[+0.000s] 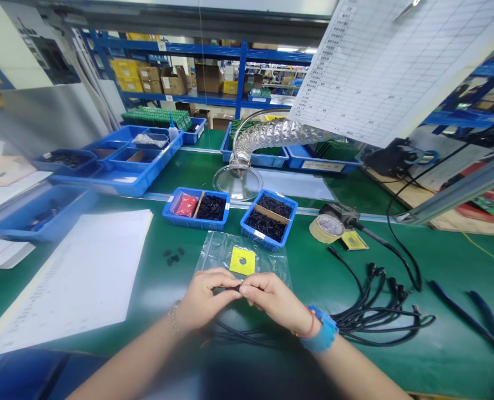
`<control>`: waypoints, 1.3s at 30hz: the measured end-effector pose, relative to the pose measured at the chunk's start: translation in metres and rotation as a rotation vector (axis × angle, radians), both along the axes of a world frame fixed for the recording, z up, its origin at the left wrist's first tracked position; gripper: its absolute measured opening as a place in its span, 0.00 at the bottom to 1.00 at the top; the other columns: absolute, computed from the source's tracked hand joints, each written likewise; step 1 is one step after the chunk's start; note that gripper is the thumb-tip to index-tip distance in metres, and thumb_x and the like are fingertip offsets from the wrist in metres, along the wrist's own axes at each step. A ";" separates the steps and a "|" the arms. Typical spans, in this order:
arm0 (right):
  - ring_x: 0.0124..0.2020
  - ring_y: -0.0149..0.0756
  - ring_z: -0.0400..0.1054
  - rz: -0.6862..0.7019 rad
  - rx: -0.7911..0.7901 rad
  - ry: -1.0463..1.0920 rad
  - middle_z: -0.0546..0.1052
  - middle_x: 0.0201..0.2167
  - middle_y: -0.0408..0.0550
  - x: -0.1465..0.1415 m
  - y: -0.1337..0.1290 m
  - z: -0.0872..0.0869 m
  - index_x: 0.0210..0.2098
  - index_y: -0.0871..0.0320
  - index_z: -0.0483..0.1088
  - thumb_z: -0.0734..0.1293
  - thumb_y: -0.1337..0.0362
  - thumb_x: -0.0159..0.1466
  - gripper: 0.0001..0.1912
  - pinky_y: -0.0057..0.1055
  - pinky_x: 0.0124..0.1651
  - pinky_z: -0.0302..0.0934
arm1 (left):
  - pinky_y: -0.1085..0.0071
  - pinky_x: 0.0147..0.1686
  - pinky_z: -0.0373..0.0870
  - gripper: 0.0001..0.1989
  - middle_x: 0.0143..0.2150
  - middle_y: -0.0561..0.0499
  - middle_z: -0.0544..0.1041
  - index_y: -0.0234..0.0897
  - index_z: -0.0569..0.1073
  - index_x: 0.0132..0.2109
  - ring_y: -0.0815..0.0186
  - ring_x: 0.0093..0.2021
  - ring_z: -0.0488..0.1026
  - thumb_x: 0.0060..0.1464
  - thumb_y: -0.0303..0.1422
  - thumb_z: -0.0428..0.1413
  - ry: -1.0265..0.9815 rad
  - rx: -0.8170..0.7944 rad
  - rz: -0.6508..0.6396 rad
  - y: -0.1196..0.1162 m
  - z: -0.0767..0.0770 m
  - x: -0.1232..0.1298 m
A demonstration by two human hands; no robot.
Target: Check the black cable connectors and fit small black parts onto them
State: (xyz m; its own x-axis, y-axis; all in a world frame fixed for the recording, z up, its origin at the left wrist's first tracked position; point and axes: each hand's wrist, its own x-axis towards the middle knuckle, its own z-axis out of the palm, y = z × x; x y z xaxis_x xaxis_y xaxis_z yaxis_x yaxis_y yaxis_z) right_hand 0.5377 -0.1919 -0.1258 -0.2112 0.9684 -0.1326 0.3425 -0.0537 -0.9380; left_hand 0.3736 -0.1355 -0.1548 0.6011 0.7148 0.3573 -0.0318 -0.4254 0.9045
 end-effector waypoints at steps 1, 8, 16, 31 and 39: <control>0.18 0.23 0.49 0.009 -0.048 0.016 0.58 0.16 0.37 0.002 0.000 0.000 0.22 0.62 0.65 0.59 0.55 0.59 0.17 0.23 0.22 0.45 | 0.73 0.32 0.68 0.05 0.30 0.47 0.75 0.33 0.75 0.32 0.68 0.30 0.72 0.44 0.27 0.57 0.011 -0.013 -0.002 0.001 0.001 0.000; 0.17 0.22 0.49 -0.012 -0.054 -0.039 0.57 0.14 0.36 0.002 0.002 -0.006 0.20 0.63 0.65 0.60 0.57 0.59 0.17 0.23 0.21 0.45 | 0.74 0.33 0.68 0.05 0.29 0.48 0.76 0.33 0.75 0.31 0.68 0.30 0.72 0.46 0.29 0.56 0.028 -0.014 -0.027 -0.001 -0.002 0.002; 0.31 0.31 0.65 -0.060 0.356 -0.620 0.73 0.30 0.46 0.036 -0.009 0.061 0.33 0.57 0.71 0.58 0.62 0.61 0.11 0.28 0.36 0.59 | 0.70 0.39 0.68 0.18 0.40 0.48 0.73 0.38 0.68 0.48 0.67 0.37 0.71 0.47 0.34 0.55 0.154 0.053 0.090 0.029 0.002 -0.025; 0.43 0.44 0.59 -0.233 0.702 -1.163 0.69 0.40 0.58 0.062 0.058 0.006 0.42 0.64 0.66 0.58 0.69 0.58 0.13 0.41 0.45 0.56 | 0.66 0.39 0.64 0.10 0.37 0.47 0.73 0.35 0.73 0.37 0.60 0.37 0.67 0.50 0.29 0.47 0.947 0.424 0.378 0.095 -0.057 -0.076; 0.32 0.34 0.61 0.256 0.266 -0.724 0.68 0.28 0.47 -0.043 -0.018 -0.030 0.25 0.59 0.64 0.61 0.69 0.57 0.04 0.32 0.37 0.57 | 0.67 0.34 0.63 0.07 0.31 0.48 0.72 0.37 0.70 0.35 0.61 0.34 0.67 0.50 0.29 0.48 0.774 0.392 0.465 0.091 -0.050 -0.076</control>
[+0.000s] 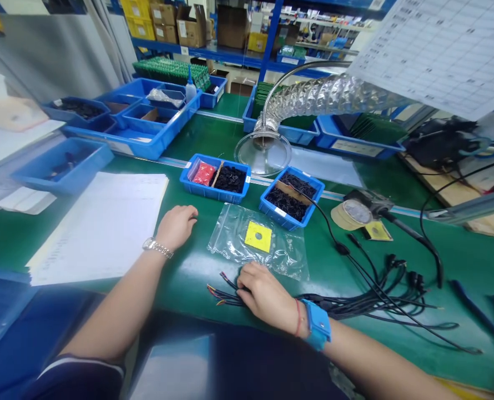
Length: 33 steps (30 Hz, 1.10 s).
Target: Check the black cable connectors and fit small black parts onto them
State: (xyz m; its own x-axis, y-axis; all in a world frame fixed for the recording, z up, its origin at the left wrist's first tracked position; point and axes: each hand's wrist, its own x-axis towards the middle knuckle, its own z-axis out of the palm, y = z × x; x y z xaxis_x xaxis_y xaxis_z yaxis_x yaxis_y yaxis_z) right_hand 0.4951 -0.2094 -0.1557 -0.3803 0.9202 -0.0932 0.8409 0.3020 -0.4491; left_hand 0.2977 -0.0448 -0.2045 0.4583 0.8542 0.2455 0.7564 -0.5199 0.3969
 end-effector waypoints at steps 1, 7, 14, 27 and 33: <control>0.30 0.32 0.61 -0.034 -0.042 0.067 0.68 0.27 0.46 0.003 -0.001 0.005 0.26 0.59 0.63 0.60 0.69 0.57 0.04 0.30 0.36 0.57 | 0.67 0.35 0.63 0.09 0.32 0.48 0.72 0.37 0.70 0.37 0.62 0.35 0.67 0.51 0.30 0.47 -0.085 -0.002 0.007 -0.001 0.001 0.000; 0.25 0.30 0.64 -0.255 0.012 0.148 0.70 0.24 0.43 0.042 0.011 0.067 0.34 0.57 0.64 0.56 0.64 0.61 0.07 0.26 0.29 0.59 | 0.72 0.34 0.65 0.09 0.34 0.51 0.70 0.37 0.72 0.36 0.69 0.31 0.68 0.49 0.34 0.50 -0.500 -0.144 0.027 -0.005 0.005 0.004; 0.32 0.33 0.67 -0.154 0.219 -0.290 0.72 0.32 0.48 0.053 0.054 0.018 0.40 0.55 0.70 0.55 0.68 0.62 0.14 0.26 0.32 0.58 | 0.72 0.33 0.65 0.10 0.33 0.51 0.72 0.36 0.73 0.36 0.69 0.30 0.68 0.47 0.34 0.51 -0.542 -0.223 0.067 -0.009 0.005 0.007; 0.34 0.33 0.66 -0.113 0.177 -0.160 0.70 0.34 0.50 0.061 0.068 -0.005 0.42 0.58 0.69 0.56 0.68 0.62 0.14 0.27 0.38 0.60 | 0.69 0.36 0.66 0.12 0.36 0.49 0.74 0.37 0.66 0.41 0.68 0.32 0.70 0.52 0.38 0.48 -0.678 -0.473 0.006 -0.014 0.009 0.013; 0.35 0.34 0.67 -0.148 0.138 -0.073 0.74 0.33 0.50 0.059 0.074 -0.007 0.37 0.61 0.71 0.57 0.71 0.60 0.12 0.29 0.40 0.61 | 0.70 0.37 0.66 0.13 0.44 0.47 0.72 0.36 0.67 0.42 0.68 0.36 0.70 0.52 0.38 0.48 -0.787 -0.580 -0.044 -0.017 0.018 0.014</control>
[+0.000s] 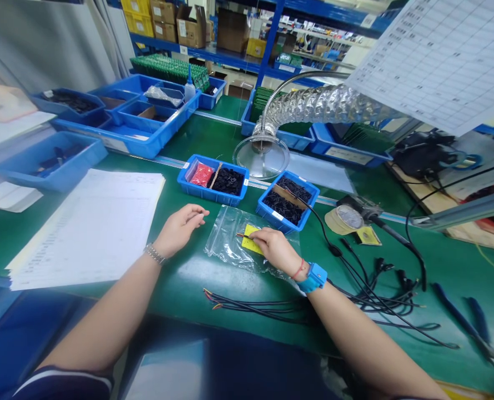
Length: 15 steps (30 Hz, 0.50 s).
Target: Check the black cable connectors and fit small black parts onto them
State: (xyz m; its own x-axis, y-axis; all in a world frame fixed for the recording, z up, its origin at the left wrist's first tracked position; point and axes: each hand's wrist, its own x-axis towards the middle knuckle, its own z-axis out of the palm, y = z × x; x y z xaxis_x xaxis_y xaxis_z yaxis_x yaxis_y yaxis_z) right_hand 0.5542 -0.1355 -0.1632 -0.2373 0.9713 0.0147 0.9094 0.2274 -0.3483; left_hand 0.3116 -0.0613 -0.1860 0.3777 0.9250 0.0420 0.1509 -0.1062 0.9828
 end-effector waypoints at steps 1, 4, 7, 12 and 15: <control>0.35 0.34 0.67 -0.005 -0.009 -0.010 0.74 0.33 0.51 0.000 0.001 -0.001 0.36 0.61 0.72 0.57 0.71 0.60 0.12 0.30 0.40 0.61 | 0.70 0.37 0.65 0.13 0.43 0.48 0.73 0.36 0.68 0.41 0.67 0.37 0.69 0.51 0.38 0.49 0.010 -0.006 0.012 0.001 0.000 -0.001; 0.34 0.35 0.67 -0.005 -0.018 -0.017 0.74 0.32 0.52 -0.001 0.003 0.001 0.35 0.62 0.72 0.57 0.71 0.60 0.12 0.31 0.40 0.61 | 0.70 0.37 0.65 0.15 0.39 0.48 0.74 0.36 0.71 0.40 0.68 0.35 0.69 0.47 0.39 0.53 -0.004 -0.047 0.090 0.002 -0.003 -0.001; 0.33 0.34 0.67 -0.002 0.037 0.056 0.74 0.31 0.51 -0.001 -0.003 0.011 0.35 0.62 0.72 0.59 0.69 0.60 0.11 0.30 0.38 0.61 | 0.69 0.36 0.66 0.16 0.33 0.49 0.74 0.34 0.72 0.39 0.69 0.30 0.69 0.43 0.38 0.57 -0.174 -0.181 0.128 -0.003 0.001 0.003; 0.30 0.33 0.66 -0.048 0.218 0.263 0.73 0.29 0.49 -0.004 -0.029 0.037 0.35 0.58 0.70 0.60 0.65 0.60 0.09 0.30 0.34 0.61 | 0.71 0.35 0.67 0.13 0.30 0.51 0.73 0.32 0.71 0.37 0.71 0.29 0.70 0.42 0.31 0.59 -0.478 -0.456 -0.082 -0.027 0.023 0.025; 0.30 0.34 0.66 -0.069 0.291 0.350 0.72 0.29 0.49 -0.006 -0.043 0.044 0.35 0.57 0.70 0.60 0.65 0.59 0.08 0.31 0.33 0.62 | 0.72 0.34 0.68 0.11 0.30 0.51 0.74 0.32 0.71 0.37 0.71 0.29 0.71 0.43 0.28 0.59 -0.578 -0.533 -0.186 -0.041 0.030 0.042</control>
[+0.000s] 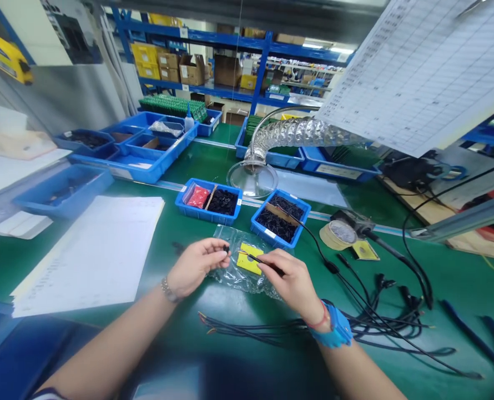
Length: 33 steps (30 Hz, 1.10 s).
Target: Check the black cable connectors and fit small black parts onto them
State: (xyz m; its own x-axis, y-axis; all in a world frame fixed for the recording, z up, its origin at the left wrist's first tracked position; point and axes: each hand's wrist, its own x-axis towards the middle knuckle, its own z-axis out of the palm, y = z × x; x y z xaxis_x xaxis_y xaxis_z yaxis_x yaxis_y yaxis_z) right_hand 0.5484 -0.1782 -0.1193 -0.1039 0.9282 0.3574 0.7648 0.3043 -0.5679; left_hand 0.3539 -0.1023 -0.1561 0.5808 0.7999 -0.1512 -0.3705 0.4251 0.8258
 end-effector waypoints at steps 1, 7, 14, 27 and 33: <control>0.30 0.34 0.66 -0.002 0.013 0.016 0.72 0.28 0.48 0.000 -0.003 0.001 0.35 0.57 0.70 0.61 0.65 0.59 0.07 0.31 0.33 0.62 | 0.73 0.35 0.68 0.10 0.30 0.50 0.74 0.32 0.71 0.36 0.71 0.29 0.71 0.43 0.28 0.59 -0.029 -0.013 -0.016 -0.003 0.000 0.005; 0.31 0.33 0.66 0.029 0.031 0.043 0.72 0.29 0.48 -0.001 -0.008 -0.002 0.36 0.57 0.70 0.60 0.67 0.59 0.08 0.31 0.34 0.62 | 0.73 0.36 0.67 0.10 0.31 0.51 0.75 0.32 0.72 0.35 0.70 0.31 0.72 0.42 0.27 0.59 -0.057 -0.041 -0.037 -0.009 -0.013 0.016; 0.32 0.32 0.65 0.074 0.051 0.005 0.71 0.30 0.48 -0.002 -0.009 -0.006 0.37 0.57 0.69 0.60 0.69 0.59 0.09 0.29 0.35 0.62 | 0.73 0.37 0.66 0.09 0.31 0.51 0.75 0.33 0.71 0.36 0.71 0.31 0.72 0.43 0.27 0.59 -0.055 -0.044 -0.047 -0.010 -0.017 0.013; 0.31 0.31 0.65 0.097 0.109 -0.052 0.70 0.29 0.47 -0.002 -0.010 -0.010 0.37 0.57 0.68 0.60 0.70 0.59 0.08 0.28 0.34 0.61 | 0.75 0.35 0.66 0.09 0.29 0.51 0.74 0.32 0.71 0.35 0.71 0.31 0.72 0.42 0.26 0.59 -0.043 -0.049 -0.051 -0.010 -0.018 0.012; 0.31 0.30 0.64 0.078 0.114 -0.175 0.70 0.30 0.47 -0.002 -0.013 -0.013 0.38 0.57 0.69 0.59 0.69 0.60 0.09 0.27 0.33 0.60 | 0.75 0.34 0.66 0.08 0.29 0.51 0.74 0.33 0.72 0.34 0.71 0.30 0.72 0.42 0.27 0.60 -0.043 -0.060 -0.054 -0.012 -0.016 0.013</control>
